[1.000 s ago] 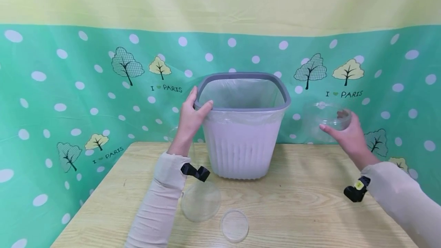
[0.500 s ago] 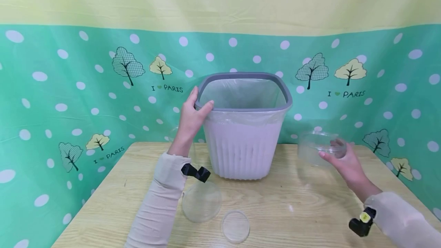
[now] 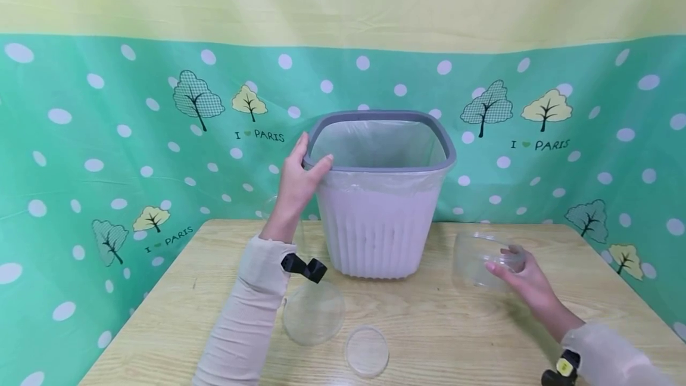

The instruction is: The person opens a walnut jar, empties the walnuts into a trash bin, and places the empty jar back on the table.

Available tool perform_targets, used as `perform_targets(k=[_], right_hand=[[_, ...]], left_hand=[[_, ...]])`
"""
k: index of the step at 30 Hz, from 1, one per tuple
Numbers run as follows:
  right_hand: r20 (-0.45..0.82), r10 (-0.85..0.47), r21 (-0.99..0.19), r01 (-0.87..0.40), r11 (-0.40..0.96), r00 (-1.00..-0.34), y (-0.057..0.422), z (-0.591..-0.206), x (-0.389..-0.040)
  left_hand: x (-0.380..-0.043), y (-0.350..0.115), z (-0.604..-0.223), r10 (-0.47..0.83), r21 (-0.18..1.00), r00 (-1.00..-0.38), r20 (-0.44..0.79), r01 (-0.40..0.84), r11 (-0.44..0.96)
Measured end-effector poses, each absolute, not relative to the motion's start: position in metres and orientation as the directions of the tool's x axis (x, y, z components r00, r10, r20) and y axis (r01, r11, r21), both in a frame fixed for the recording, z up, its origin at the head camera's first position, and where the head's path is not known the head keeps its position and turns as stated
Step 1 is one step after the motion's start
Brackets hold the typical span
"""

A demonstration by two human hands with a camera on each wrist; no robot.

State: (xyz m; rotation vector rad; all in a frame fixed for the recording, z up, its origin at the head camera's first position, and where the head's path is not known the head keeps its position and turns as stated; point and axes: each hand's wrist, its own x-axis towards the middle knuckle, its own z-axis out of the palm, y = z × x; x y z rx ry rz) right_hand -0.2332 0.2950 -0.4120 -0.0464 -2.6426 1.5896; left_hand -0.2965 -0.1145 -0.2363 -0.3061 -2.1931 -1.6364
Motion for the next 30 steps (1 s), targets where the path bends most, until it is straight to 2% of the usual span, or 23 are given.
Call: perform_targets(k=[20, 30], right_hand=[[0.039, -0.012, -0.906, -0.041, 0.422, -0.999, 0.288, -0.431, -0.222], [0.096, -0.025, -0.905, -0.098, 0.415, -0.995, 0.283, -0.441, -0.221]], left_hand=[[-0.295, -0.115, -0.237, -0.056, 0.871, -0.904, 0.424, 0.391, 0.296], [-0.295, -0.115, -0.237, -0.051, 0.868, -0.901, 0.431, 0.398, 0.297]])
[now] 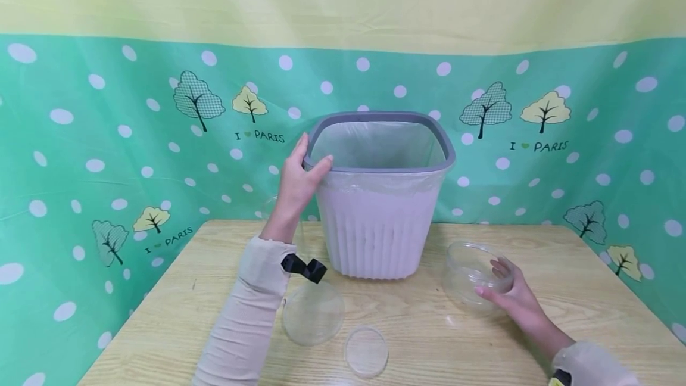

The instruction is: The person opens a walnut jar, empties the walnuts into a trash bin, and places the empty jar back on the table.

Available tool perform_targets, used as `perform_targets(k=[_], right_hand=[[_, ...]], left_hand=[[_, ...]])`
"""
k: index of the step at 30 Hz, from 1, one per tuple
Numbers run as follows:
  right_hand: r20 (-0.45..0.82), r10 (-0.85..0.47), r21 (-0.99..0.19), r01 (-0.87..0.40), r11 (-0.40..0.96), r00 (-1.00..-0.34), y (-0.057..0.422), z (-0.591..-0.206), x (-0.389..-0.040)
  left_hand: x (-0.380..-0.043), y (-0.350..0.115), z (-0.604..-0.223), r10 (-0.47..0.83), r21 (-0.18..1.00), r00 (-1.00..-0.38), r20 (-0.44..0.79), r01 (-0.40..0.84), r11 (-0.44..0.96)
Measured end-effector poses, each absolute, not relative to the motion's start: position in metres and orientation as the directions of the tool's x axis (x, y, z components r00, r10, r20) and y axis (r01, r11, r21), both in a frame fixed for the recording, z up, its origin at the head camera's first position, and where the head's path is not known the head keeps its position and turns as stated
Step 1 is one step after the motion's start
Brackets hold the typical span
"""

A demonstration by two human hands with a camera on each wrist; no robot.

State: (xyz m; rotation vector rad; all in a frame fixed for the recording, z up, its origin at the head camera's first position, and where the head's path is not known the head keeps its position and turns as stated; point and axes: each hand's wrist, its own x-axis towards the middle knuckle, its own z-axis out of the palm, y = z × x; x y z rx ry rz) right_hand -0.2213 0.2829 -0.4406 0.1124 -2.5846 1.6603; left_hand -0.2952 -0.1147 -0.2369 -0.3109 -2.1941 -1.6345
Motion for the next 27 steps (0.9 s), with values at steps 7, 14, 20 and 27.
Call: perform_targets(k=[7, 14, 20, 27], right_hand=[[0.108, -0.028, -0.907, -0.11, 0.407, -0.994, 0.28, -0.441, -0.222], [0.095, -0.022, -0.897, -0.095, 0.432, -0.995, 0.276, -0.439, -0.223], [0.086, -0.023, -0.901, -0.088, 0.424, -0.996, 0.274, -0.442, -0.223], [0.067, -0.03, -0.907, -0.074, 0.414, -0.997, 0.271, -0.444, -0.225]], left_hand=[[-0.296, -0.113, -0.237, -0.047, 0.865, -0.897, 0.439, 0.409, 0.291], [-0.295, -0.115, -0.237, -0.052, 0.871, -0.902, 0.428, 0.397, 0.289], [-0.296, -0.115, -0.237, -0.05, 0.869, -0.902, 0.43, 0.398, 0.292], [-0.295, -0.115, -0.236, -0.05, 0.861, -0.894, 0.445, 0.411, 0.298]])
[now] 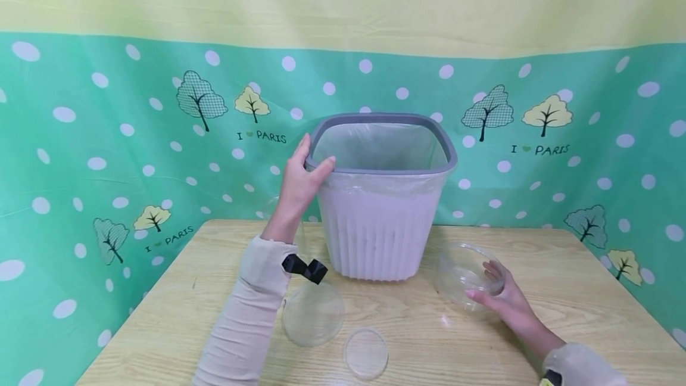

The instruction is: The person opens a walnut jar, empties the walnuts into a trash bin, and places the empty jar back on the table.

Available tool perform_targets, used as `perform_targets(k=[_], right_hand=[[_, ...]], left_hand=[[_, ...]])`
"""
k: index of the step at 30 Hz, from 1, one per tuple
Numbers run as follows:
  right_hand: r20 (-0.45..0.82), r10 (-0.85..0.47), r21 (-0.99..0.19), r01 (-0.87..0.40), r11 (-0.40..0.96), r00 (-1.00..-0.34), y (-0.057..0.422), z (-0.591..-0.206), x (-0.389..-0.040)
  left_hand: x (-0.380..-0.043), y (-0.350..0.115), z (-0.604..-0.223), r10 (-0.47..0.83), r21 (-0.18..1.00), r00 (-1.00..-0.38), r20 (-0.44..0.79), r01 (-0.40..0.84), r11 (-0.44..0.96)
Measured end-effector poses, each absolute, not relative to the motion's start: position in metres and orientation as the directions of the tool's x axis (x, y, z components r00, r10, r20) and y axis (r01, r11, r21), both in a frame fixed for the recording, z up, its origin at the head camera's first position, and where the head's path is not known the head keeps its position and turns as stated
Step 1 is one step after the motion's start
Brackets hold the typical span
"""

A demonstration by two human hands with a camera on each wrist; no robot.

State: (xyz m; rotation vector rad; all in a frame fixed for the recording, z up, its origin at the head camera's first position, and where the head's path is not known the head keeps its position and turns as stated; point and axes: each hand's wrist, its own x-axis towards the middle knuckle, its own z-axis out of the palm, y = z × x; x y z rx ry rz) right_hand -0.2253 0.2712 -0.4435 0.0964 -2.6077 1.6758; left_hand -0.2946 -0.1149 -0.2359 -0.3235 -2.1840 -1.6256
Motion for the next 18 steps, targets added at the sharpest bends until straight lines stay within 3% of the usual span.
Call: perform_targets(k=[18], right_hand=[[0.092, -0.052, -0.905, -0.106, 0.412, -0.994, 0.265, -0.447, -0.2261]], left_hand=[[-0.2953, -0.1151, -0.2359, -0.054, 0.865, -0.896, 0.44, 0.407, 0.292]])
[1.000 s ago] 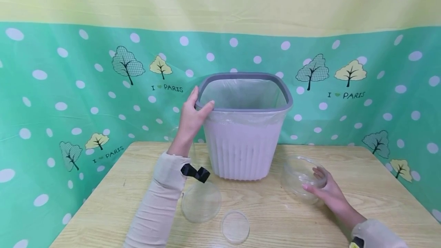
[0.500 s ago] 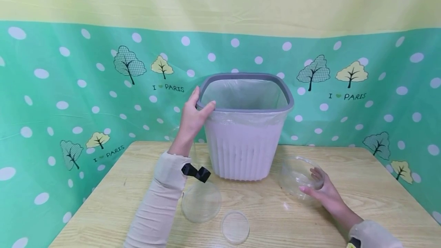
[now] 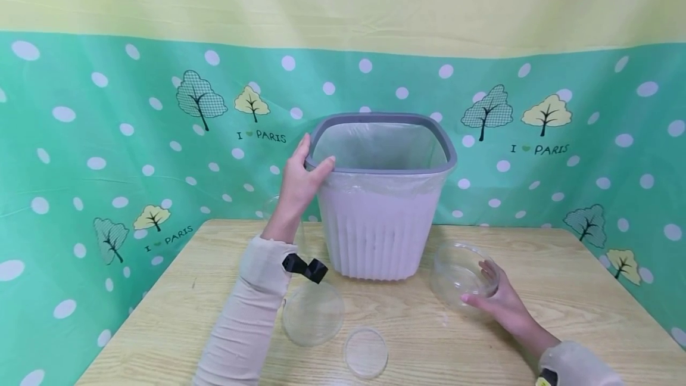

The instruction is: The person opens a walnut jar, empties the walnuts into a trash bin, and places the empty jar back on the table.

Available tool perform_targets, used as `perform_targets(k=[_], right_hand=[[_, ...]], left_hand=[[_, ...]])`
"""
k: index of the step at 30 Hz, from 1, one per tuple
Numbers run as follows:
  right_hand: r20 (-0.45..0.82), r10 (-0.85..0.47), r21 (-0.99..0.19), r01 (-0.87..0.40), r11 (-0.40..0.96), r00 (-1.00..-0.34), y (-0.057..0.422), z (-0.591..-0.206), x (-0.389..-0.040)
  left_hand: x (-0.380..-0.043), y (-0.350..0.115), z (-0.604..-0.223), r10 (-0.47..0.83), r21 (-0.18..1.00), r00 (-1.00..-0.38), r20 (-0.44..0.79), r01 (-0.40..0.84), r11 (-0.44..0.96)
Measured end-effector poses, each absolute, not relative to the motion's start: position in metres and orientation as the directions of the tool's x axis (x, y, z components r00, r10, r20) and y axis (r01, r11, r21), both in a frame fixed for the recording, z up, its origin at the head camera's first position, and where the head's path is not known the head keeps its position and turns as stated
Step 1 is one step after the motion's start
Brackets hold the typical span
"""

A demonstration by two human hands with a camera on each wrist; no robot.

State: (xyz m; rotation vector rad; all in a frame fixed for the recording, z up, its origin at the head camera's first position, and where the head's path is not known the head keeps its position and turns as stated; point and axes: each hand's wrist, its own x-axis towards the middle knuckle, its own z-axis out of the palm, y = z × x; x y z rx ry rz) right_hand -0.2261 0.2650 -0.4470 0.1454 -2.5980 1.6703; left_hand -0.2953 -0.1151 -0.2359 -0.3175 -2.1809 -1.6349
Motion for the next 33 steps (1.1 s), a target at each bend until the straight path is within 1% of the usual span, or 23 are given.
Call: perform_targets(k=[16, 23, 27, 33], right_hand=[[0.105, -0.089, -0.9, -0.133, 0.414, -0.99, 0.2634, -0.4515, -0.2288], [0.056, -0.089, -0.884, -0.091, 0.458, -0.994, 0.2597, -0.4506, -0.2323], [0.02, -0.092, -0.865, -0.064, 0.497, -0.996, 0.2583, -0.4483, -0.2344], [-0.031, -0.132, -0.834, -0.047, 0.55, -0.991, 0.2611, -0.4437, -0.2331]], left_hand=[[-0.2996, -0.1144, -0.2373, -0.047, 0.866, -0.9, 0.433, 0.401, 0.299], [-0.301, -0.1168, -0.2389, -0.052, 0.871, -0.912, 0.406, 0.369, 0.324], [-0.3003, -0.1192, -0.2385, -0.033, 0.869, -0.919, 0.393, 0.359, 0.34], [-0.2999, -0.1233, -0.2424, -0.01, 0.864, -0.92, 0.391, 0.363, 0.349]])
